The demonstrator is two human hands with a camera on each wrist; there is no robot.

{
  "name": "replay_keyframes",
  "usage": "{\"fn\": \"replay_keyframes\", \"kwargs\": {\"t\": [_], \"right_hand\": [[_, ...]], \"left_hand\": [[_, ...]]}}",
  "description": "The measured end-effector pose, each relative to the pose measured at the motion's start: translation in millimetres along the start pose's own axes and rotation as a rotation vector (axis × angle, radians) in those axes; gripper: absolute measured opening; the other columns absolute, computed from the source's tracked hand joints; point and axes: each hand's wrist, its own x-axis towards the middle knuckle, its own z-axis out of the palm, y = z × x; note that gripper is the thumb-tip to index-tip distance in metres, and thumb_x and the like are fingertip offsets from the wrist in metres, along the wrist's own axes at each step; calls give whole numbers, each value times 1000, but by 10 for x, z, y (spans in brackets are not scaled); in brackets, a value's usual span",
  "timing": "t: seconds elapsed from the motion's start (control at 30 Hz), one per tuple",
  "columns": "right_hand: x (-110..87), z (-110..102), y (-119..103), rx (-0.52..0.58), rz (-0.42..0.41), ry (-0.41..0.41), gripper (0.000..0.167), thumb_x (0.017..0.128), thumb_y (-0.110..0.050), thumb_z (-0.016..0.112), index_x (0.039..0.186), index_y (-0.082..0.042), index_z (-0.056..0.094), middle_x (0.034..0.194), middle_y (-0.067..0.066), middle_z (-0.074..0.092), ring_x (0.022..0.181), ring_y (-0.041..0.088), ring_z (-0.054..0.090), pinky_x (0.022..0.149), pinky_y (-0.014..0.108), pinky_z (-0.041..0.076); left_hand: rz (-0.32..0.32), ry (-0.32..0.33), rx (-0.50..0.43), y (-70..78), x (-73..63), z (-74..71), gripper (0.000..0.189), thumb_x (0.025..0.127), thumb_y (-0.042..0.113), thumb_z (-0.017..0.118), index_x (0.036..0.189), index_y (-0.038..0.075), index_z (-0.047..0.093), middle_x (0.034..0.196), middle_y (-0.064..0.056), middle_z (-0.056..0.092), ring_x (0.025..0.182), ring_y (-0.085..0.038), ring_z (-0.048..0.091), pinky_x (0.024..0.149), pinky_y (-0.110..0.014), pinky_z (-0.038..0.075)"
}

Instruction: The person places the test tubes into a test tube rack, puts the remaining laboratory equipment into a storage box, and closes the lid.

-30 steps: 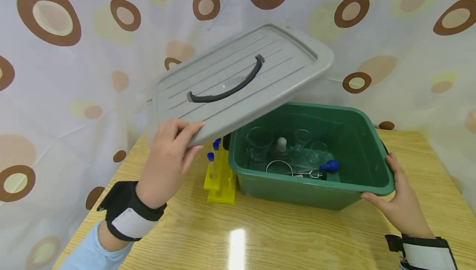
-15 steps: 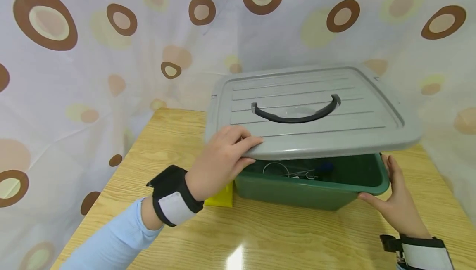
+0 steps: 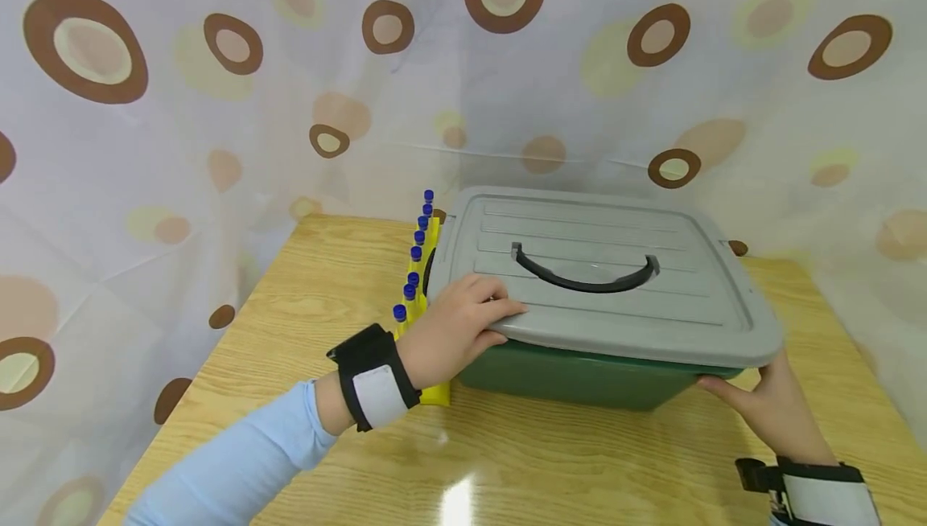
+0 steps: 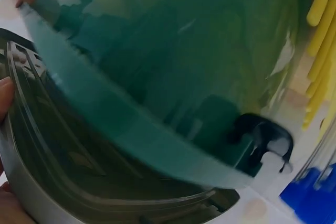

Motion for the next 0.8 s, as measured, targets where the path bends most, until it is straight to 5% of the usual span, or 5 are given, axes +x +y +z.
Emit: {"fn": "replay_keyframes", "kwargs": {"t": [0.13,0.3,0.47,0.8], "right_hand": [[-34,-17,25,48,3,-13,109,85,3,63,146,-27,-22,156,1,-11,140,2,-13,108,61,-14],[-73,-36,56,15,16,-5,106,88,-1,62,145,-28,-23,155,1,-6,134,-14,-6,115,45,-12],[-71,-46,61,28,28,-3,104,89,-4,61,144,-31,-23,154,-8,3,131,-19,-3,107,63,-12],[-80,-43,67,35,21,9,104,88,-4,62,145,-31,-21,148,-21,11,131,-20,-2,104,67,-12]], "left_hand": [[-13,-41,-30,-51,-8,50,32,81,8,71,113,11,67,97,-1,58,91,-17,50,80,-27,44],[-31,-70,-58,-92,5,91,33,82,9,71,115,11,67,98,-1,58,90,-16,49,78,-26,43],[-37,-87,-72,-99,6,104,33,83,10,70,115,11,67,98,-1,57,89,-17,48,77,-28,41],[-25,-92,-87,-99,10,104,34,82,9,71,115,11,68,95,-1,57,87,-16,47,75,-26,40]]}}
